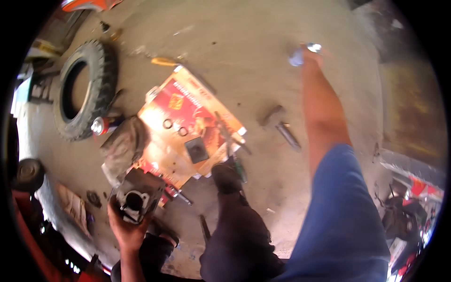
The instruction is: The person wipes a metal gasket with a cloth, places a new gasket onto a motorcycle engine block, and cleans the interior of an engine cylinder using a screwdriver and a spray can.
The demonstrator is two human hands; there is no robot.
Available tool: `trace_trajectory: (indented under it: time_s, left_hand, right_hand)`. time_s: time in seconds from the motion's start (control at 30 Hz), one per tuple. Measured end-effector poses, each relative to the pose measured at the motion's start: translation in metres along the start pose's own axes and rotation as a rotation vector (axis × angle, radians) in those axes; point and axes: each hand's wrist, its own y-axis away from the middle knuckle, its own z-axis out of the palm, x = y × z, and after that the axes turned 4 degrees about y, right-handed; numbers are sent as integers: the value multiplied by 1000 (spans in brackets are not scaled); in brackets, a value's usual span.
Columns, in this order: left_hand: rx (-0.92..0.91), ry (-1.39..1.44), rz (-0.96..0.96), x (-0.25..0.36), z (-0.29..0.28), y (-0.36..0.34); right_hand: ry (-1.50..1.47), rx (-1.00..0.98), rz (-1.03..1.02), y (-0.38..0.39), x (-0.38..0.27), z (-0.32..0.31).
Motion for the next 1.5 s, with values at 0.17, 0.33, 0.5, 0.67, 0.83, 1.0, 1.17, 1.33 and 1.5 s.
trace_trajectory:
  time_s: [0.17, 0.33, 0.5, 0.67, 0.83, 1.0, 1.17, 1.33, 1.5]
  left_hand:
    - [-51, -53, 164, -25, 19, -30]
    - [-45, -100, 31, -7, 7, -11]
    - [-31, -54, 52, -26, 25, -13]
    - [1, -6, 51, -21, 53, -23]
    - [130, 131, 40, -30, 92, -26]
    - [98, 229, 31, -25, 102, -40]
    - [98, 231, -2, -38, 107, -42]
    - [58, 205, 43, -56, 101, -36]
    - [169, 271, 97, -64, 115, -31]
  right_hand:
    - [-404, 4, -3, -128, 79, -42]
    - [-400, -115, -62, -30, 69, 1]
    - [-670, -91, -233, -17, 91, -7]
    - [-545, -112, -251, -40, 96, -5]
    - [-451, -155, -200, -73, 85, -15]
    - [-599, -256, -38, -72, 91, -35]
    - [-603, -216, -115, 15, 103, -5]
    - [-408, -557, -936, 379, -20, 1]
    - [-180, -998, -1885, 574, -127, 30]
